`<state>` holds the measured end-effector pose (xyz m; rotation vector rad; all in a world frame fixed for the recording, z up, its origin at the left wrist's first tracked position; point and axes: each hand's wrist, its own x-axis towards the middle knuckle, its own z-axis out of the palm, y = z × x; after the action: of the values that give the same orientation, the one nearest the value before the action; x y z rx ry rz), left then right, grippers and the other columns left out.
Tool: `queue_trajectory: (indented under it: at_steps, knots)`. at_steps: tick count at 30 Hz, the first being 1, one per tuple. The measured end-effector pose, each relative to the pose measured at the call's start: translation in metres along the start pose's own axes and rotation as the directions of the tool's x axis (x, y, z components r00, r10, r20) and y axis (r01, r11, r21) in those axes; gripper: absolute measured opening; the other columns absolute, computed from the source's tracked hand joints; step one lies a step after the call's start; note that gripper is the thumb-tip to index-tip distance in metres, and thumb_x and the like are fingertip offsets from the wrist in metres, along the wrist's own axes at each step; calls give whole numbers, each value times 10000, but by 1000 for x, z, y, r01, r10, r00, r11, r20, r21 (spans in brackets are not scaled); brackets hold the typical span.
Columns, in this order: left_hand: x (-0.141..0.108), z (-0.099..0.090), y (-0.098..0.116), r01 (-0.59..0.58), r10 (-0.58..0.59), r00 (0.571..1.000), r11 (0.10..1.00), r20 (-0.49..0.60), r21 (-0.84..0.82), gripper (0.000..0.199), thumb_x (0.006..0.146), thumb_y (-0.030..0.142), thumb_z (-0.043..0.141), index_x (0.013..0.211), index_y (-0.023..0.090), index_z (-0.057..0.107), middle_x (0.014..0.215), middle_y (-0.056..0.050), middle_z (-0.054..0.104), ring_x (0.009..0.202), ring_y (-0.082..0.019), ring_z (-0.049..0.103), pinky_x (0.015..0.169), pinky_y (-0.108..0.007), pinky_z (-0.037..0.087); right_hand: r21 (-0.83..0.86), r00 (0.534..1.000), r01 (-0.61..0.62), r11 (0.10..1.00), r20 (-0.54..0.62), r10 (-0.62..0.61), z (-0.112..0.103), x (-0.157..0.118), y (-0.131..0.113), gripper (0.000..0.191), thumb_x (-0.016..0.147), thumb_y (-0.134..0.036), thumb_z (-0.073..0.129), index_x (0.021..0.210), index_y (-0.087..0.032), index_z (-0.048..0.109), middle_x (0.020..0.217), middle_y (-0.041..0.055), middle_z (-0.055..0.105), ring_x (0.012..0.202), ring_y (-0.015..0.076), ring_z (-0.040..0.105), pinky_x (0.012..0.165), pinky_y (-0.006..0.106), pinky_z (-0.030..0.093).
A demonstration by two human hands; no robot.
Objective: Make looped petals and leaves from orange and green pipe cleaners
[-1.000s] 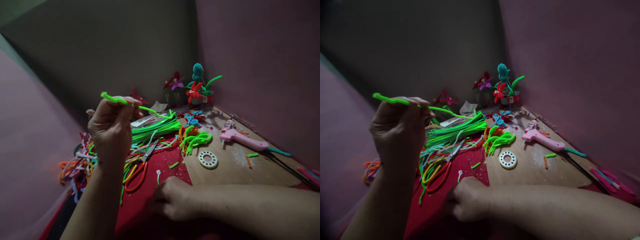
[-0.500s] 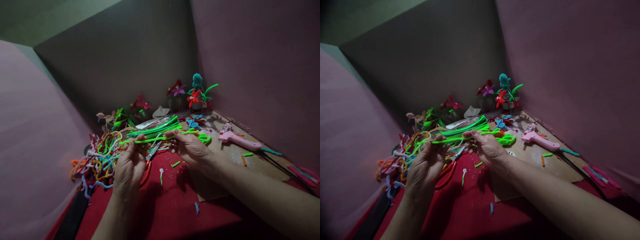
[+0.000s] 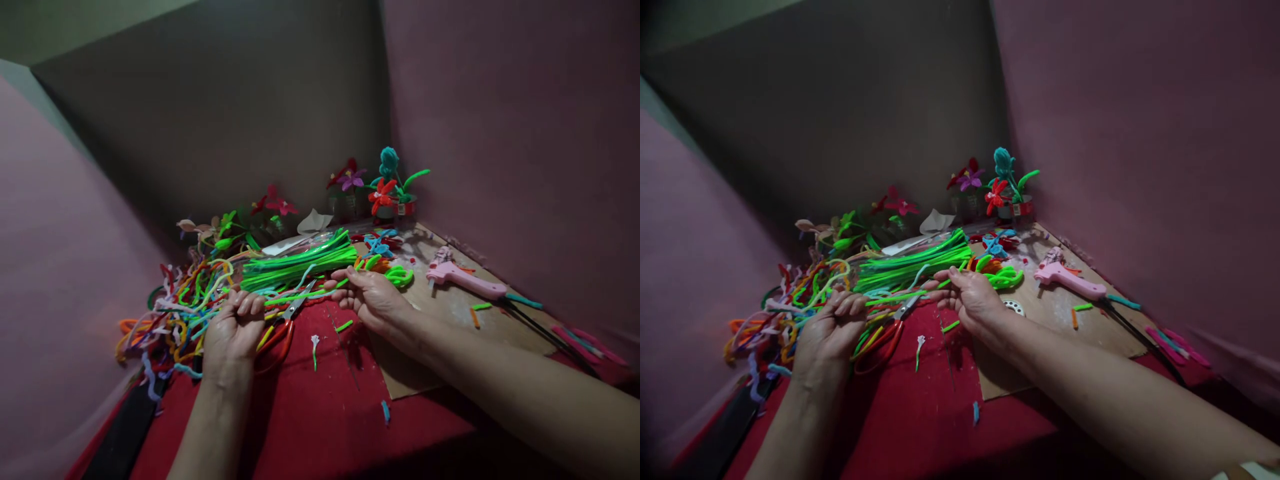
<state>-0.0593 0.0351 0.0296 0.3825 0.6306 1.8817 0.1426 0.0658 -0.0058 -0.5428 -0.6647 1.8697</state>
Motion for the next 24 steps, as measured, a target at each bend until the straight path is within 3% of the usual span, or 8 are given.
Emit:
queue_trajectory:
  at_steps: [4, 10, 14, 18, 24]
  knots:
    - [-10, 6, -1, -19, 20, 997, 1000, 72, -5, 303, 899, 58, 265, 660, 130, 438, 460, 65, 346, 358, -43, 313, 383, -182, 297, 45, 996, -11, 999, -87, 15, 0, 3, -4, 243, 892, -180, 386, 769, -100, 580, 626, 67, 637, 464, 87, 545, 429, 186, 409]
    - [-18, 10, -13, -36, 37, 999, 998, 26, -43, 303, 901, 59, 265, 692, 135, 470, 461, 63, 359, 379, -45, 347, 414, -176, 316, 281, 998, -42, 959, -27, 52, -8, 8, -12, 174, 880, -209, 438, 809, -144, 582, 626, 20, 600, 503, 68, 526, 481, 175, 406]
    - [-19, 10, -18, -31, 31, 999, 999, 11, -11, 250, 894, 78, 338, 686, 147, 458, 459, 74, 351, 361, -34, 339, 403, -166, 292, 251, 997, -60, 966, 66, 44, -11, 8, -12, 204, 876, -320, 447, 790, -174, 560, 546, -20, 520, 442, 72, 455, 419, 182, 313]
    - [-22, 12, -16, -30, 30, 999, 1000, 14, 6, 243, 892, 111, 385, 656, 156, 417, 434, 89, 324, 328, -26, 307, 382, -162, 267, 184, 990, -88, 979, 125, 65, -9, 5, -12, 353, 848, -435, 460, 616, -170, 465, 479, -37, 430, 406, 72, 369, 413, 195, 261]
    - [-23, 11, -16, -56, 56, 998, 997, -9, 55, 240, 907, 160, 368, 679, 151, 443, 403, 94, 317, 292, -28, 282, 343, -169, 235, 173, 994, -59, 983, 105, 42, -7, 2, -12, 476, 866, -471, 403, 507, -162, 358, 461, -26, 395, 416, 74, 346, 423, 196, 270]
